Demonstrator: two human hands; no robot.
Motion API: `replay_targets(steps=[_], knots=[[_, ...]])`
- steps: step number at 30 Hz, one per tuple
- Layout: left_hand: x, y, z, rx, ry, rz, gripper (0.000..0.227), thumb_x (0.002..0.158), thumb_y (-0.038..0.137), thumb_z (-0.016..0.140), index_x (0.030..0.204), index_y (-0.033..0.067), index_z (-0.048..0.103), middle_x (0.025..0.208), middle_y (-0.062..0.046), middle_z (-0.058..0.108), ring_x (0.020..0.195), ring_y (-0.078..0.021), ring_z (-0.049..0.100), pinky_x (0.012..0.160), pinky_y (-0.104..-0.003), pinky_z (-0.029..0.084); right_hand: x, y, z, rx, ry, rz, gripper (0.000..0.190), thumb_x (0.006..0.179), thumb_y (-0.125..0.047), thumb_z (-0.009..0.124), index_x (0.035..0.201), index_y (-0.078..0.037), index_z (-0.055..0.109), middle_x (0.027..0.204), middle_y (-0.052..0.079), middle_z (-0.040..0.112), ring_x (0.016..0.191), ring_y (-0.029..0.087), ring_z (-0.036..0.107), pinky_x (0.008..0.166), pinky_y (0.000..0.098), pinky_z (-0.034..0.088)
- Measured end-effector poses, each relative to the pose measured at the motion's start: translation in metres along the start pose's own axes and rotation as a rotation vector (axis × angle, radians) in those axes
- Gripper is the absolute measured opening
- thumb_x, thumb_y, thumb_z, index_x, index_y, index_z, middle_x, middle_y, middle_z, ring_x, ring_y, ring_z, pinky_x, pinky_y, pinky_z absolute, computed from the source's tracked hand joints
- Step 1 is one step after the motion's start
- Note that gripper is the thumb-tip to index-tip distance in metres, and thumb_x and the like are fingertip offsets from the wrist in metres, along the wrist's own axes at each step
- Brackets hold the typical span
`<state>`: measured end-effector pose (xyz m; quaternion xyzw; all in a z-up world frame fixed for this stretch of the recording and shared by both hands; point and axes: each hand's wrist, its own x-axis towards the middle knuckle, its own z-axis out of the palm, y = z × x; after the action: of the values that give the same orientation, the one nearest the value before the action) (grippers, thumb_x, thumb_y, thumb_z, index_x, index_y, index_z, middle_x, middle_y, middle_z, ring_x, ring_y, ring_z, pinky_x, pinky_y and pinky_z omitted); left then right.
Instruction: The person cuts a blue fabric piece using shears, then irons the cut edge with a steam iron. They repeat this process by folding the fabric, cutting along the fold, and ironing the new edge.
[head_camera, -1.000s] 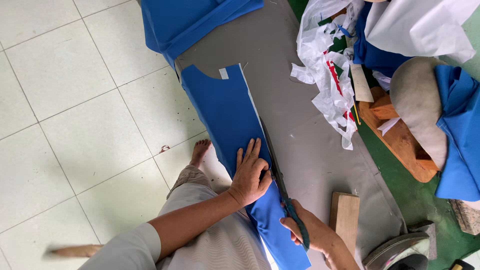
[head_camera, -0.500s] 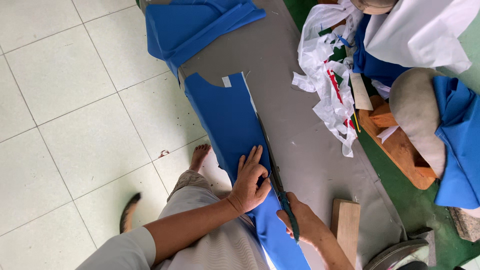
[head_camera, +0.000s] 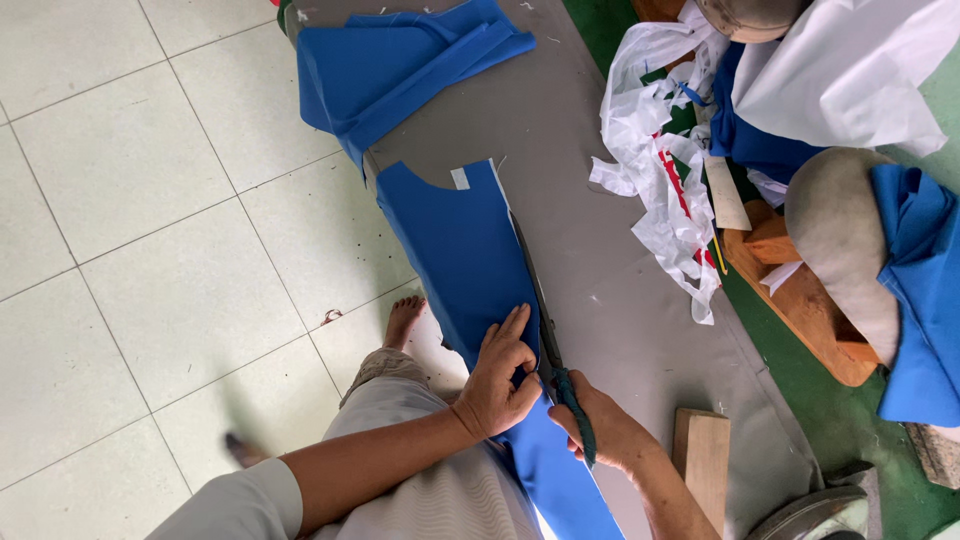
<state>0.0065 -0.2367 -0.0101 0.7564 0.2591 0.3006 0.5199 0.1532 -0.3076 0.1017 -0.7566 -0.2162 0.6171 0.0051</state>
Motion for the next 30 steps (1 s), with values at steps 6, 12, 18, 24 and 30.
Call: replay_targets(steps=[6, 12, 18, 24, 30], knots=[[0.002, 0.000, -0.014, -0.082, -0.007, 0.065, 0.007, 0.080, 0.009, 0.052, 0.084, 0.0081, 0.045, 0.157, -0.041, 0.035, 0.151, -0.0503, 0.035, 0.118, -0.057, 0.028, 0.012, -0.027, -0.005, -0.053, 0.011, -0.132, 0.029, 0.095, -0.034, 0.049, 0.112, -0.011, 0.046, 0.065, 0.007, 0.059, 0.057, 0.019, 0.056, 0.053, 0.0339, 0.045], [0.001, -0.002, -0.022, -0.118, -0.031, 0.066, 0.008, 0.078, 0.006, 0.051, 0.082, 0.0077, 0.044, 0.158, -0.039, 0.034, 0.151, -0.0511, 0.034, 0.119, -0.058, 0.027, 0.007, -0.040, -0.006, 0.060, 0.041, -0.018, 0.031, 0.093, -0.026, 0.051, 0.120, -0.012, 0.050, 0.074, 0.016, 0.063, 0.063, 0.024, 0.059, 0.054, 0.0335, 0.053], [0.000, -0.001, -0.029, -0.121, -0.037, 0.061, 0.009, 0.075, 0.004, 0.051, 0.080, 0.0074, 0.045, 0.158, -0.041, 0.034, 0.150, -0.0520, 0.037, 0.118, -0.057, 0.029, 0.027, -0.047, -0.019, -0.096, 0.034, -0.102, 0.036, 0.093, -0.035, 0.050, 0.122, -0.014, 0.047, 0.071, 0.014, 0.064, 0.063, 0.025, 0.063, 0.053, 0.0354, 0.049], [0.000, -0.004, -0.033, -0.119, -0.029, 0.095, 0.010, 0.076, 0.004, 0.051, 0.080, 0.0071, 0.043, 0.157, -0.040, 0.036, 0.147, -0.0528, 0.040, 0.116, -0.058, 0.031, 0.017, -0.069, -0.017, -0.066, 0.107, -0.028, 0.034, 0.090, -0.025, 0.047, 0.122, -0.013, 0.049, 0.077, 0.017, 0.065, 0.065, 0.029, 0.069, 0.052, 0.0349, 0.056], [-0.002, -0.006, -0.035, -0.126, -0.086, 0.017, 0.010, 0.076, 0.008, 0.055, 0.080, 0.0091, 0.046, 0.159, -0.039, 0.034, 0.148, -0.0518, 0.040, 0.116, -0.058, 0.027, 0.028, -0.078, -0.028, -0.049, 0.004, -0.086, 0.038, 0.092, -0.036, 0.050, 0.121, -0.012, 0.047, 0.070, 0.014, 0.060, 0.062, 0.024, 0.057, 0.055, 0.0353, 0.047]])
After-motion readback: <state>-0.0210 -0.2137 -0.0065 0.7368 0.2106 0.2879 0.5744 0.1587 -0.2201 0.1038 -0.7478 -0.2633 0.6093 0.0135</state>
